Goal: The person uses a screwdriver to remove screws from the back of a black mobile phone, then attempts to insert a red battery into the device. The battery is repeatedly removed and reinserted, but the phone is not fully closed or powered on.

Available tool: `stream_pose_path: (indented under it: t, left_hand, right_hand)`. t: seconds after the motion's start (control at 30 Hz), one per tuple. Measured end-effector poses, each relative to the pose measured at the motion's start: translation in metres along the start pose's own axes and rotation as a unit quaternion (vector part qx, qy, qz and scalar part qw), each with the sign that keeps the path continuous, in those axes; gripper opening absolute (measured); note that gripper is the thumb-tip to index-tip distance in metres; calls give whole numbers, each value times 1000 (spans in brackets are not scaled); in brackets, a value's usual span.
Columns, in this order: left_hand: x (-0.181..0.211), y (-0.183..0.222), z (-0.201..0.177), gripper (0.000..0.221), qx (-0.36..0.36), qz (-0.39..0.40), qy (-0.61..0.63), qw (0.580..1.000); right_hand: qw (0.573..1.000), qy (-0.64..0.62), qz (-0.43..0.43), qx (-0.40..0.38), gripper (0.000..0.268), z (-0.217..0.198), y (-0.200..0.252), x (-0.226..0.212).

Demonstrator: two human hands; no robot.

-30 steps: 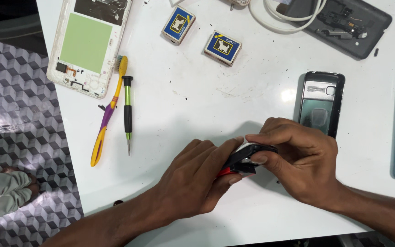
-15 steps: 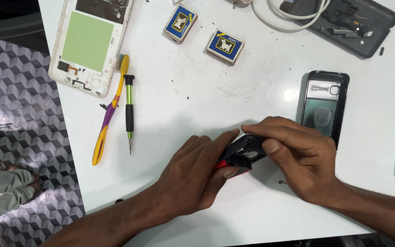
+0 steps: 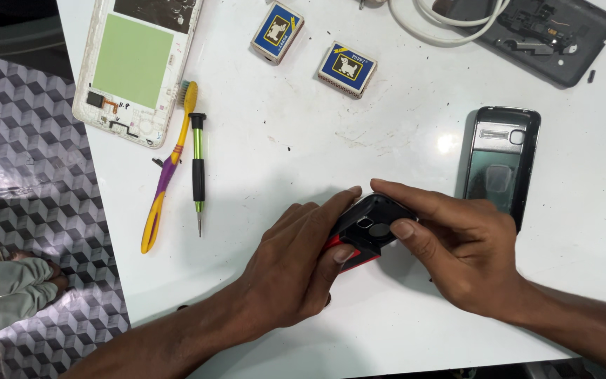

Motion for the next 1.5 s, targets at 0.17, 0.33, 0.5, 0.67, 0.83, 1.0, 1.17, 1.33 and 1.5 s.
stream_pose_path:
  t: [0.17,0.33,0.5,0.67,0.83,1.0,1.17,1.33,1.5]
  left_hand:
    - [-2,0,2,50,-12,-17,-2,1000]
    - [-2,-3,0,64,-25,-45,38,998]
    - [4,-8,-5,72,-14,3,-62,998]
    - [6,-10,-5,64,-9,28,-123,992]
    - [6,-10,-7,60,-20,3,-65,998]
    - [11,-10,-15,51,26,66,-16,997]
    - [4,-7,-22,42,21,36,83,996]
    - [0,-3,-27,37,7,18,145,989]
    - [1,-4,-25,27,-24,15,160,987]
  right_hand:
    - [999,22,46,11,38,-2,1,-1]
    - [995,24,89,26,38,-6,-11,4]
    - [991,28,118,61,37,-11,-15,5]
    - [993,8,97,72,36,-9,-16,4]
    - [988,47,112,91,34,-9,-16,4]
    - [990,52,75,104,32,-8,-16,0]
    - [985,87,94,112,32,-7,-17,1]
    - [988,92,68,108,30,-6,-17,-1]
    - [987,111,87,81,32,-1,-15,-1]
Point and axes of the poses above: each hand's wrist, its own y-axis away from the middle knuckle, its own z-axis out of the palm, x = y × z, the point moved 4 cm from there along -y, towards the middle knuckle
